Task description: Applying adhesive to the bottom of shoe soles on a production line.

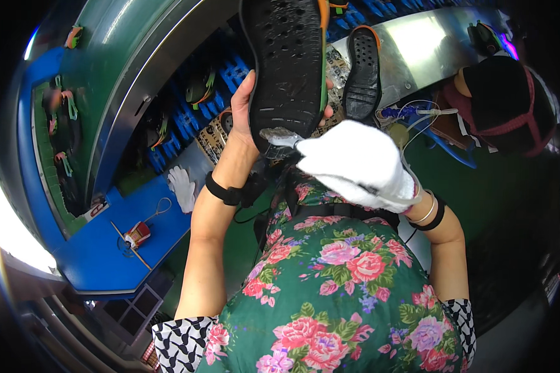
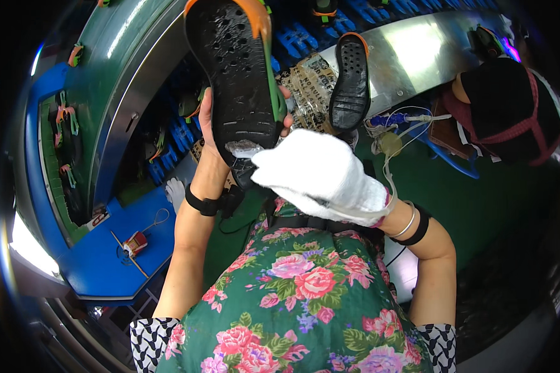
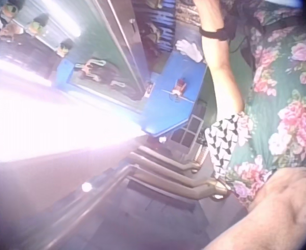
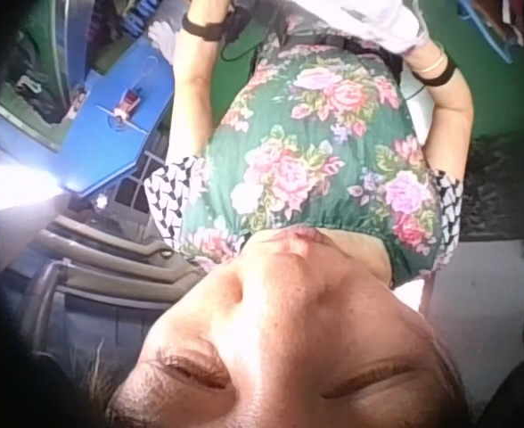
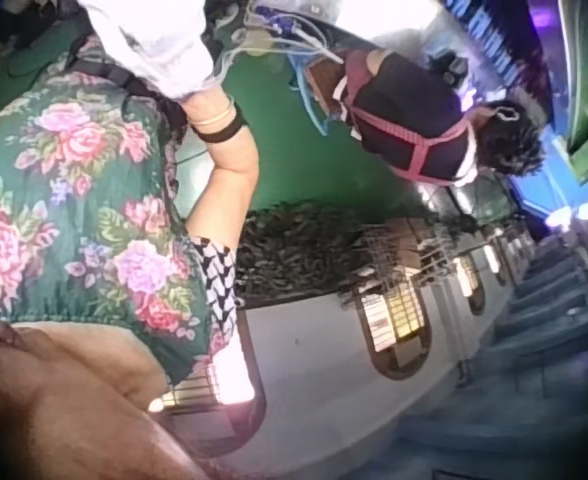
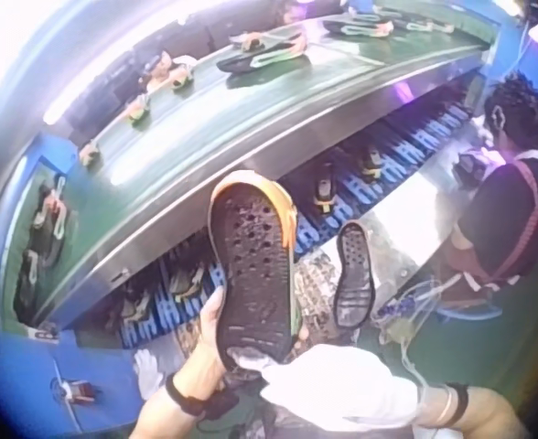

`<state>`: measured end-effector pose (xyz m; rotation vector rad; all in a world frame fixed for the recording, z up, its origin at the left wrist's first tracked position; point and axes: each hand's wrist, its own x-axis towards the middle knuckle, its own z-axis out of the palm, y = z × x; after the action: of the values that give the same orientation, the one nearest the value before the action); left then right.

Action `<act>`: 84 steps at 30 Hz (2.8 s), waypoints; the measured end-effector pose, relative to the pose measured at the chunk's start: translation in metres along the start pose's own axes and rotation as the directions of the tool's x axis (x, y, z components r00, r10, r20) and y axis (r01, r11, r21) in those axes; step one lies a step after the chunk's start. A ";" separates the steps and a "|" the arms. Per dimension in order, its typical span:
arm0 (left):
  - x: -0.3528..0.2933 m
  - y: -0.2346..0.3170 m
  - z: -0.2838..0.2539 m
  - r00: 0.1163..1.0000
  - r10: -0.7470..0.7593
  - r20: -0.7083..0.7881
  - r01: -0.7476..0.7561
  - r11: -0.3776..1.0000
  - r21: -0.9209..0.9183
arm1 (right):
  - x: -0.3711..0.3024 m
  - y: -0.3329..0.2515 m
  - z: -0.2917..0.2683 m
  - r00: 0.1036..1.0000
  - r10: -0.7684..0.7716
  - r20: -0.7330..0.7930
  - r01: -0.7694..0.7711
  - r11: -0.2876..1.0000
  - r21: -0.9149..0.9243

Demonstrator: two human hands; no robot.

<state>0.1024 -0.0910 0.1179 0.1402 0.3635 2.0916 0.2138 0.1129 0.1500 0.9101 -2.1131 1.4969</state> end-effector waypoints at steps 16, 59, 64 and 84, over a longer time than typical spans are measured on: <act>-0.013 0.019 -0.010 0.918 -0.165 -0.361 0.207 0.975 0.081 | 0.002 -0.006 -0.001 0.990 -0.028 0.141 0.023 0.999 0.041; -0.006 -0.002 -0.015 0.888 0.002 -0.461 -0.039 0.997 -0.070 | 0.007 0.013 -0.009 0.885 0.455 -0.100 -0.419 0.871 0.255; -0.013 -0.029 -0.002 0.909 -0.152 -0.388 0.101 0.984 -0.147 | 0.029 0.055 -0.041 0.962 0.112 -0.248 -0.182 0.942 -0.280; -0.005 0.029 0.001 0.900 -0.133 -0.415 0.173 0.983 0.060 | 0.011 -0.004 -0.005 0.949 -0.024 0.314 0.089 0.977 -0.196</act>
<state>0.0814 -0.1095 0.1283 -0.2712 0.7062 1.9375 0.2091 0.1139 0.1618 1.1783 -2.3852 1.1349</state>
